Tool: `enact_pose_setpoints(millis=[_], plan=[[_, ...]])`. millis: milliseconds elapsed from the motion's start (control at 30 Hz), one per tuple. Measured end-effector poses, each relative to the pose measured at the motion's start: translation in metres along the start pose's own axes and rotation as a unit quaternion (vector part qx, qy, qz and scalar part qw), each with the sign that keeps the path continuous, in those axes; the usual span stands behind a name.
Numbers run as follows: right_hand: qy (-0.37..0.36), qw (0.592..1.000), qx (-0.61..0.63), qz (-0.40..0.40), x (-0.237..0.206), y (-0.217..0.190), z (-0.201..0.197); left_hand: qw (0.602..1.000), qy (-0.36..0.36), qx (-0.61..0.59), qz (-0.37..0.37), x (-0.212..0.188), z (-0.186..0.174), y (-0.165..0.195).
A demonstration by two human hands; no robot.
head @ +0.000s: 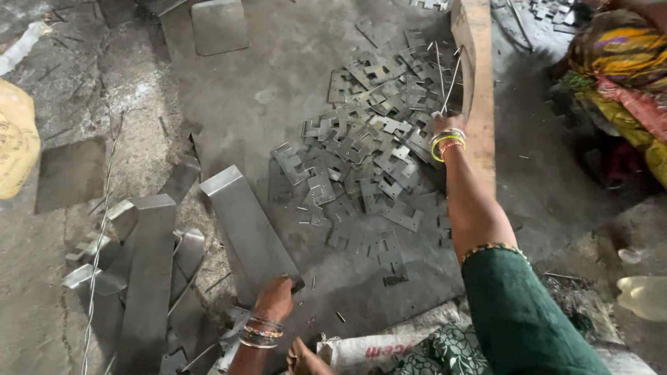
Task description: The person sits on the floor and sorts small metal brackets from a large pile. They pick up the brackets one by one, align them, and place them into neat stacks. The person occasionally uses a long metal rod to move parts around before continuing to stack them.
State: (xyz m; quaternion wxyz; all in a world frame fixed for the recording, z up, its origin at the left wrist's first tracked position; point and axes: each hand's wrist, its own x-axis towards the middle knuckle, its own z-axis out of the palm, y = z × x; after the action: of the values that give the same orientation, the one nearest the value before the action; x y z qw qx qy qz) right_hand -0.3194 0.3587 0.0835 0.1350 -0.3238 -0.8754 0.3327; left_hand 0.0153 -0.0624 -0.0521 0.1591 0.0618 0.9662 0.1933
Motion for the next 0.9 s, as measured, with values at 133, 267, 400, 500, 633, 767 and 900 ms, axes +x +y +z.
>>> enact_pose_setpoints(millis=[133,267,400,500,633,767,900], plan=[[-0.054,0.995,0.077,0.018,-0.019,-0.002,0.015,0.999,-0.039,0.013,0.001,0.004,0.001,-0.002],[-0.088,0.992,0.087,0.023,-0.072,0.018,0.021,1.000,0.014,0.024,0.003,0.009,0.010,-0.006],[-0.125,0.990,0.016,0.070,-0.141,0.044,0.015,0.999,0.036,0.026,0.031,0.006,0.006,-0.004],[-0.115,0.988,0.082,0.066,-0.197,0.059,0.008,0.997,0.068,0.023,0.026,-0.001,-0.004,0.001],[-0.108,0.982,0.105,-0.115,-0.272,0.084,-0.009,0.997,0.070,0.022,0.019,-0.009,-0.015,0.013],[-0.198,0.973,0.057,-0.103,-0.331,0.116,-0.025,0.987,0.131,0.047,0.074,-0.021,-0.022,0.018],[-0.192,0.963,0.156,-0.106,-0.348,0.130,-0.046,0.993,0.081,0.079,0.017,-0.038,-0.027,0.019]])
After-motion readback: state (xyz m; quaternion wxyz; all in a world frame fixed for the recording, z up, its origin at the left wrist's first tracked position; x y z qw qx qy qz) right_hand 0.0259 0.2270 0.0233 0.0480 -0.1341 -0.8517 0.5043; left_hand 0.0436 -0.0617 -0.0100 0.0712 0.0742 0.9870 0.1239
